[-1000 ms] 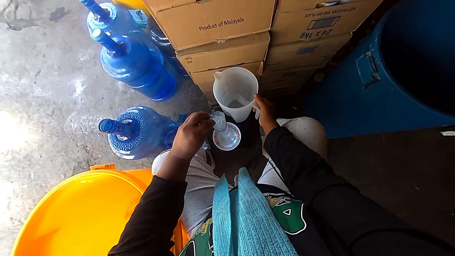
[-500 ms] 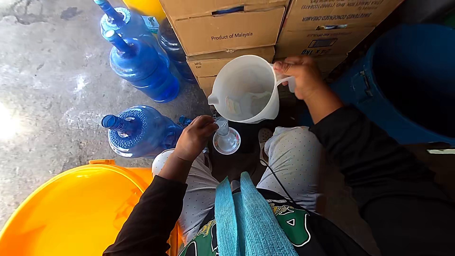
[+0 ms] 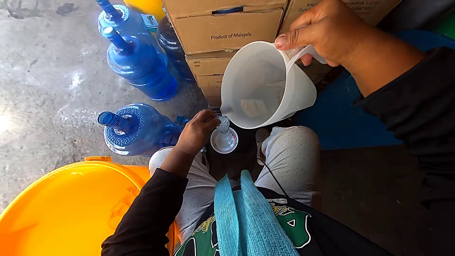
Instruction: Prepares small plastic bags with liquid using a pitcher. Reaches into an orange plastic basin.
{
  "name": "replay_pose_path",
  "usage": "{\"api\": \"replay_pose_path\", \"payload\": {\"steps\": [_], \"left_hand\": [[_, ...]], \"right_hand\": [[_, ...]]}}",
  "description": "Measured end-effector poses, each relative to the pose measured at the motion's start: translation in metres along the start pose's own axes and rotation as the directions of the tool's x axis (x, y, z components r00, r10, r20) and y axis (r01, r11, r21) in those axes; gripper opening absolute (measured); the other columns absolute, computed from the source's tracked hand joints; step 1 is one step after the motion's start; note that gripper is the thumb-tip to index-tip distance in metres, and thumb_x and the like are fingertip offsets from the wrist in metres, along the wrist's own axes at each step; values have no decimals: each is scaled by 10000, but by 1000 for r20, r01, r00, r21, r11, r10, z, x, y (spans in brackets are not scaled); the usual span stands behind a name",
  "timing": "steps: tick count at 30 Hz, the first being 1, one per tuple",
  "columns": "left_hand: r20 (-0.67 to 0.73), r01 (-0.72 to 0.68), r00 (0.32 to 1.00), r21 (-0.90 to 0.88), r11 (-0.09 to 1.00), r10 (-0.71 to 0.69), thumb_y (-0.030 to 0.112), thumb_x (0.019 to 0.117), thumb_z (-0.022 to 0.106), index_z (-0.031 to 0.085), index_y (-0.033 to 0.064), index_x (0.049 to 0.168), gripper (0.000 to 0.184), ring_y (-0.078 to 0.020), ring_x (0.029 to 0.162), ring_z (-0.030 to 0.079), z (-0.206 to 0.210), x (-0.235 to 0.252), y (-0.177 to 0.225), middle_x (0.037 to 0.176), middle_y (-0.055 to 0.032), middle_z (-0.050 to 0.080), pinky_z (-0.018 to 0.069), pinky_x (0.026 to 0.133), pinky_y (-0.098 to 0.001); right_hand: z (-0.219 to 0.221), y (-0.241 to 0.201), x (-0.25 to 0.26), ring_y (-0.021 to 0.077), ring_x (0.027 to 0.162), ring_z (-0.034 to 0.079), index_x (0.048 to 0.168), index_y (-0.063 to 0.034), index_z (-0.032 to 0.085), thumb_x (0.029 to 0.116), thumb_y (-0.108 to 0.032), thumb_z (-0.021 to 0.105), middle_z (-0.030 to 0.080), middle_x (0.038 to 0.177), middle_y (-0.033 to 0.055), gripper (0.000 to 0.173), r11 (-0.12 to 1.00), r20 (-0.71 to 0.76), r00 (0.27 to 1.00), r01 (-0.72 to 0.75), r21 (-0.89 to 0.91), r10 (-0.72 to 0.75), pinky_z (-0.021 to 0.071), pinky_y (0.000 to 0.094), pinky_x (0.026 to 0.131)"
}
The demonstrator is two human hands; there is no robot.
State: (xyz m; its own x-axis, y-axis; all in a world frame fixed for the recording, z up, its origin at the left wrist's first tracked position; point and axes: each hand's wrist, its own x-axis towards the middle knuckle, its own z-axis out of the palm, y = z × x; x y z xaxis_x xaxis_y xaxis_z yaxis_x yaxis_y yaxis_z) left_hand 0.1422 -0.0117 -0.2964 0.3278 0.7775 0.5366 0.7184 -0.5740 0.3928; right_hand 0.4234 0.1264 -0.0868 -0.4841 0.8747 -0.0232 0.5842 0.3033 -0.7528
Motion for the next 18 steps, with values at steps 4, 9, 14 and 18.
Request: {"api": "replay_pose_path", "payload": {"steps": [4, 9, 14, 18], "left_hand": [[16, 3, 1000, 1, 1000, -3, -50, 953, 604, 765, 12, 978, 174, -305, 1006, 689, 2, 4, 1, 1063, -199, 689, 568, 918, -374], [25, -10, 1000, 0, 1000, 10, -58, 949, 599, 766, 10, 976, 182, -307, 1001, 688, 2, 8, 3, 1061, -201, 689, 567, 914, -370], [25, -23, 999, -8, 1000, 23, -62, 948, 593, 764, 3, 975, 185, -314, 998, 688, 3, 9, 2, 1051, -205, 690, 567, 910, -373], [33, -28, 999, 0, 1000, 28, -54, 957, 589, 762, 1, 970, 182, -313, 993, 691, 3, 11, 4, 1050, -204, 692, 568, 909, -378]], "right_hand": [[2, -8, 3, -35, 472, 500, 827, -137, 672, 1023, -317, 621, 597, 638, -76, 271, 998, 48, 999, -20, -66, 23, 396, 116, 434], [7, -21, 5, -20, 441, 435, 740, -140, 592, 1027, -355, 611, 499, 569, -61, 359, 982, 88, 995, -20, -188, 37, 353, 127, 428], [10, -33, 6, -10, 476, 435, 788, -140, 601, 1025, -391, 606, 499, 615, -52, 346, 961, 99, 992, -54, -270, 83, 349, 135, 455], [12, -46, 1, 16, 534, 428, 857, -99, 620, 1035, -394, 593, 491, 676, -22, 346, 949, 104, 988, -78, -306, 114, 330, 161, 503]]}}
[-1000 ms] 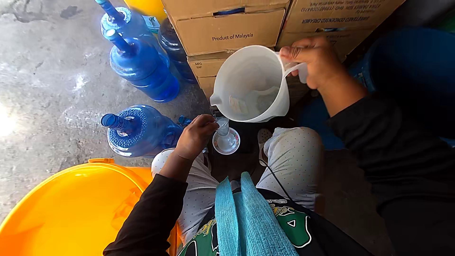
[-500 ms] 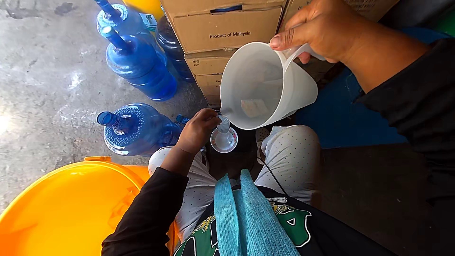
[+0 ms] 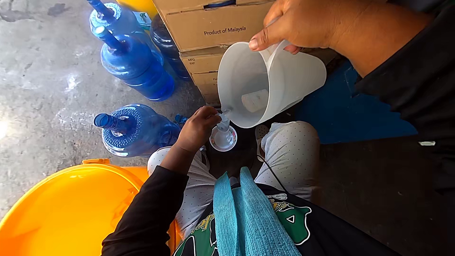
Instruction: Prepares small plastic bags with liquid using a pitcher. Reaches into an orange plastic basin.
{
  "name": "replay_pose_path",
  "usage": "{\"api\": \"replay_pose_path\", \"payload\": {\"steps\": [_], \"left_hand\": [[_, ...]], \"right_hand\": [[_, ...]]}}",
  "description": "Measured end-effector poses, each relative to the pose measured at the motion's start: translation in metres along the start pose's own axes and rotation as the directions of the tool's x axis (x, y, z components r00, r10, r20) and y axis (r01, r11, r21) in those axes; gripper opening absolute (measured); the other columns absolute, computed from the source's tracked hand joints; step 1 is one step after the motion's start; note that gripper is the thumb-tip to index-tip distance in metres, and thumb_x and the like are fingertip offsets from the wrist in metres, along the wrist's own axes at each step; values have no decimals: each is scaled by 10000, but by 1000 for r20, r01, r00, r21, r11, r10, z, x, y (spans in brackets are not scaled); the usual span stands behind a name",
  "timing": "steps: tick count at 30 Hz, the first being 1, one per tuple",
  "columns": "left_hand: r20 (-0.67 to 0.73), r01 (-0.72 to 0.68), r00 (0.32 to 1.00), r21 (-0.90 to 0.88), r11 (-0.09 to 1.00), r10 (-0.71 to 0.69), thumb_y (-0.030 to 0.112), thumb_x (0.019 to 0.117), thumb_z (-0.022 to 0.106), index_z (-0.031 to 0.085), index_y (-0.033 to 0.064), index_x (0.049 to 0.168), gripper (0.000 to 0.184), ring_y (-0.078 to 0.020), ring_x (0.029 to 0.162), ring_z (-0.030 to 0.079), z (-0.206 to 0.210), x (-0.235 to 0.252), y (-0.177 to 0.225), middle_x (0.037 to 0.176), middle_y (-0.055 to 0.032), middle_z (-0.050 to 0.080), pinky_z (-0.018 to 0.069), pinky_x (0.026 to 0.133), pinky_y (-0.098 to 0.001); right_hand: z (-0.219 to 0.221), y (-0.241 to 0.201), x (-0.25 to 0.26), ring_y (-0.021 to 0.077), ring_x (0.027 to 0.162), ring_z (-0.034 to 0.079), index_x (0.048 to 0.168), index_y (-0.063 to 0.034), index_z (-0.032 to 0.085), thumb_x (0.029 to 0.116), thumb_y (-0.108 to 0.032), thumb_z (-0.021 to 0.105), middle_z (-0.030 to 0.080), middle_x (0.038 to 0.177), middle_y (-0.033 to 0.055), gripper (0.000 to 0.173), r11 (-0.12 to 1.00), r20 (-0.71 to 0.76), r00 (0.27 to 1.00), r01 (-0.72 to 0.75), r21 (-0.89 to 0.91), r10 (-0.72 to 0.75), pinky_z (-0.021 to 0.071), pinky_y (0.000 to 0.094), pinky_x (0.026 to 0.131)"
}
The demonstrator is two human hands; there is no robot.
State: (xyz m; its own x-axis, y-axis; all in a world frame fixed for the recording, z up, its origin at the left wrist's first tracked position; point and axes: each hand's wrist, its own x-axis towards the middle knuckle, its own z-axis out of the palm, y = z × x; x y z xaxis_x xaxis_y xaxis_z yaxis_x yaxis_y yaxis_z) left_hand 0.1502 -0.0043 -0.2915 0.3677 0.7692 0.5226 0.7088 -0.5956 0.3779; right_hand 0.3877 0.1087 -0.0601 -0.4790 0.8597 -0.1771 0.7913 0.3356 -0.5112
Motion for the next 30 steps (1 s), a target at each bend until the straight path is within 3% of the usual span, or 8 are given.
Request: {"api": "replay_pose_path", "payload": {"steps": [2, 9, 30], "left_hand": [[-1, -3, 1000, 2, 1000, 3, -57, 956, 586, 761, 1, 971, 185, -311, 989, 691, 1, 1, 0, 1048, -205, 691, 570, 904, -377], [10, -2, 1000, 5, 1000, 2, -50, 960, 589, 758, 1, 971, 177, -311, 990, 690, 0, 2, 1, 1049, -205, 689, 569, 902, -377], [3, -9, 1000, 7, 1000, 8, -55, 957, 590, 757, 2, 957, 176, -310, 986, 690, 3, 5, 1, 1042, -200, 692, 570, 893, -372]], "right_hand": [[1, 1, 1, 1, 476, 397, 798, -115, 591, 1030, -387, 602, 459, 611, -39, 358, 999, -9, 999, 31, 7, -31, 312, 140, 459], [2, -1, 3, 14, 504, 417, 844, -98, 636, 1028, -389, 605, 490, 645, -30, 346, 999, -2, 1000, 31, -8, -31, 327, 157, 479], [5, -3, 14, 14, 496, 397, 824, -123, 631, 1011, -417, 614, 497, 636, -35, 349, 999, 30, 999, 40, -6, -40, 304, 166, 473]]}}
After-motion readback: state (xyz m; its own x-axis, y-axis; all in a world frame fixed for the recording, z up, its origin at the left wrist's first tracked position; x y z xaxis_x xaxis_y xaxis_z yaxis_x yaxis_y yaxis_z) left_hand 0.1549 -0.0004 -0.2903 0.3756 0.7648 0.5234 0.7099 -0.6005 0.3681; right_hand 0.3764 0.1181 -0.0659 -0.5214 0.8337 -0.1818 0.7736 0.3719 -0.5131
